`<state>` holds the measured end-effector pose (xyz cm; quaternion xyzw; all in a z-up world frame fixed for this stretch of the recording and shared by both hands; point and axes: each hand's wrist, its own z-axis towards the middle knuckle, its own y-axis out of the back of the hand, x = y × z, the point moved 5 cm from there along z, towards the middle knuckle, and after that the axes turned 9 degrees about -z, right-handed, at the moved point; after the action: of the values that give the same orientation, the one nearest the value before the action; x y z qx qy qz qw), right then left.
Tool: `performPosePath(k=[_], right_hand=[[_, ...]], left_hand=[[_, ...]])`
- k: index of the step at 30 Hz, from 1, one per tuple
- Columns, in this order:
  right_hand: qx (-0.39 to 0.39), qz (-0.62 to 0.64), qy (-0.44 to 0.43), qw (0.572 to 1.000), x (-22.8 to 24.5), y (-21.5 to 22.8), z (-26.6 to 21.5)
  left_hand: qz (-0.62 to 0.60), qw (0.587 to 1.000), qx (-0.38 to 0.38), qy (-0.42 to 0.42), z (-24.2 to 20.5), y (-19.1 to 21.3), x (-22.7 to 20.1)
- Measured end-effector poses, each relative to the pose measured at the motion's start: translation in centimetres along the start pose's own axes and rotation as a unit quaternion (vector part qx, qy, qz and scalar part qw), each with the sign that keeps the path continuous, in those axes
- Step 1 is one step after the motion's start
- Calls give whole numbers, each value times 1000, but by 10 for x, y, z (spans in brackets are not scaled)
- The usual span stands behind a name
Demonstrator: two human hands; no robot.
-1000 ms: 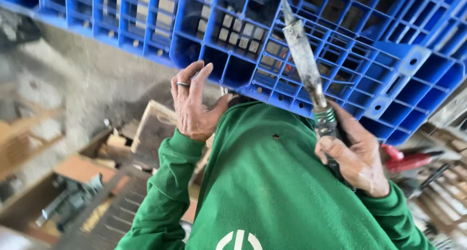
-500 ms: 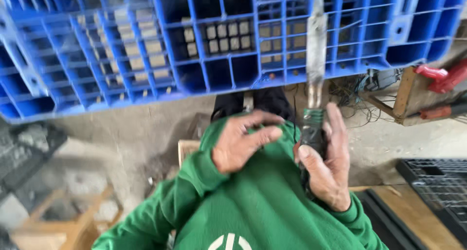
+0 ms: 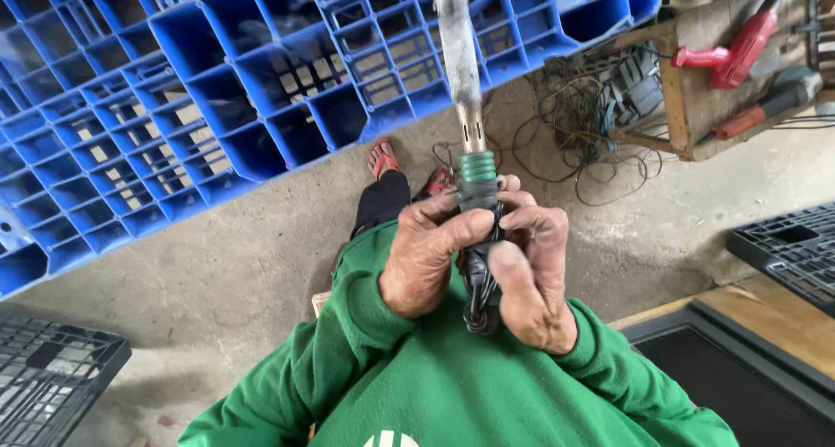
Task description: The person modifies a blue plastic crate by cutting sections with a hand saw, then smoothing and shaping the edges using a soldering iron and pliers. The person works on the crate's grid structure, removing plastic and refining the cut areas.
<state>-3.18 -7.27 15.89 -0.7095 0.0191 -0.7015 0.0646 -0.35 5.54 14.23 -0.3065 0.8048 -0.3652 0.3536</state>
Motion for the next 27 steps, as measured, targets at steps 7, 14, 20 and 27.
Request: performPosePath(k=[7, 14, 20, 27], right_hand=[[39, -374, 271, 886, 17, 29, -9], [13, -445, 314, 839, 34, 19, -6], [-106, -440, 181, 873, 66, -6, -2], [-260, -204, 44, 943, 70, -45, -19]], left_hand=[[60, 996, -52, -36, -6, 2, 16], [64, 996, -29, 61, -2, 5, 20], [372, 896, 219, 101, 5, -19, -53], [689, 651, 161, -275, 85, 17, -223]])
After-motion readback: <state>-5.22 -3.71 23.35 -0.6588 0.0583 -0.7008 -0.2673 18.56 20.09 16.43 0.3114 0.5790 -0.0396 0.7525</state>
